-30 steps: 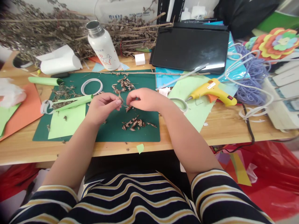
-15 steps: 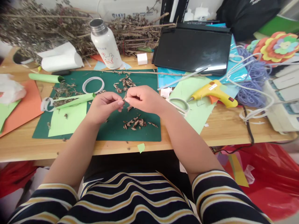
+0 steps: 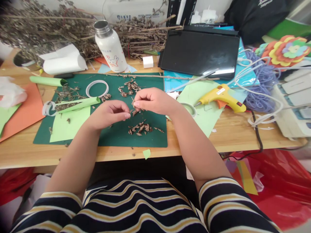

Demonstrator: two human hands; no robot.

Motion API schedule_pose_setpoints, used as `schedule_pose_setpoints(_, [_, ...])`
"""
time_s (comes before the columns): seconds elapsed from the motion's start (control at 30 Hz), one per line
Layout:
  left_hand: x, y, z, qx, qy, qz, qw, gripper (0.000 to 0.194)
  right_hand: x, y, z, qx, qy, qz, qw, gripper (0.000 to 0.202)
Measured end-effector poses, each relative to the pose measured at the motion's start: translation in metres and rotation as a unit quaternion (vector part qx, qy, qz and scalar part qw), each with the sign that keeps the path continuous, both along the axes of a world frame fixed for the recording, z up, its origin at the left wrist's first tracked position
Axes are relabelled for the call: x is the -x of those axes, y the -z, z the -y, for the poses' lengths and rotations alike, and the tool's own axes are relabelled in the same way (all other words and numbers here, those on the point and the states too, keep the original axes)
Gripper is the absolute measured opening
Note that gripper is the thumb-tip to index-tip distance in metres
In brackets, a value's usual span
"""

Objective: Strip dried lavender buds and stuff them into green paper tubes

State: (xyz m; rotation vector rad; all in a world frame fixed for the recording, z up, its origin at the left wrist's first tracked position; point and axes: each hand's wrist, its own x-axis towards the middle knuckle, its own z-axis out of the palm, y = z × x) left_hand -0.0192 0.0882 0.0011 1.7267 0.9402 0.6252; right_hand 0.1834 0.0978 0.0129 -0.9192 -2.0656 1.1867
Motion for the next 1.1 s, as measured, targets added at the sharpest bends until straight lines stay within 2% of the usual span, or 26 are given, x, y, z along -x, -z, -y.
schedule_pose_setpoints(0.13, [0.002,-0.006,0.002,0.009,0.065,-0.071,0.995,0.018,0.001,0.000,0.001,-0.025,-0.007,0.005,1.000,0.016])
schedule_pose_setpoints(0.3, [-0.001,-0.009,0.003,0.005,0.162,-0.181,0.970,0.020,0.000,0.000,0.002,-0.038,-0.006,0.014,0.999,0.013])
schedule_pose_setpoints(0.37, [-0.003,-0.007,0.004,-0.014,0.125,-0.157,0.980,0.023,0.002,0.000,0.002,-0.042,-0.002,0.019,0.999,0.013])
schedule_pose_setpoints(0.43, [-0.006,-0.005,0.006,-0.051,0.026,-0.104,0.993,0.024,0.005,0.001,0.003,-0.054,0.022,0.026,0.998,0.014])
schedule_pose_setpoints(0.5, [-0.008,0.000,0.008,-0.083,-0.062,-0.049,0.993,0.023,0.009,0.001,0.005,-0.076,0.059,0.031,0.995,0.015])
schedule_pose_setpoints(0.57, [-0.011,0.004,0.009,-0.098,-0.105,-0.008,0.990,0.022,0.013,0.003,0.006,-0.106,0.083,0.028,0.991,0.017])
schedule_pose_setpoints(0.73, [-0.014,0.009,0.008,-0.131,-0.143,0.027,0.981,0.018,0.018,0.007,0.008,-0.158,0.066,0.021,0.985,0.019])
schedule_pose_setpoints(0.83, [-0.012,0.006,0.008,-0.145,-0.136,0.012,0.980,0.015,0.019,0.009,0.008,-0.161,0.047,0.019,0.986,0.019])
schedule_pose_setpoints(0.93, [-0.008,0.004,0.006,-0.141,-0.120,0.012,0.983,0.015,0.018,0.009,0.007,-0.144,0.050,0.018,0.988,0.017])
schedule_pose_setpoints(1.1, [-0.002,0.004,0.003,-0.094,-0.111,0.070,0.987,0.018,0.009,0.003,0.004,-0.079,0.071,0.016,0.994,0.015])
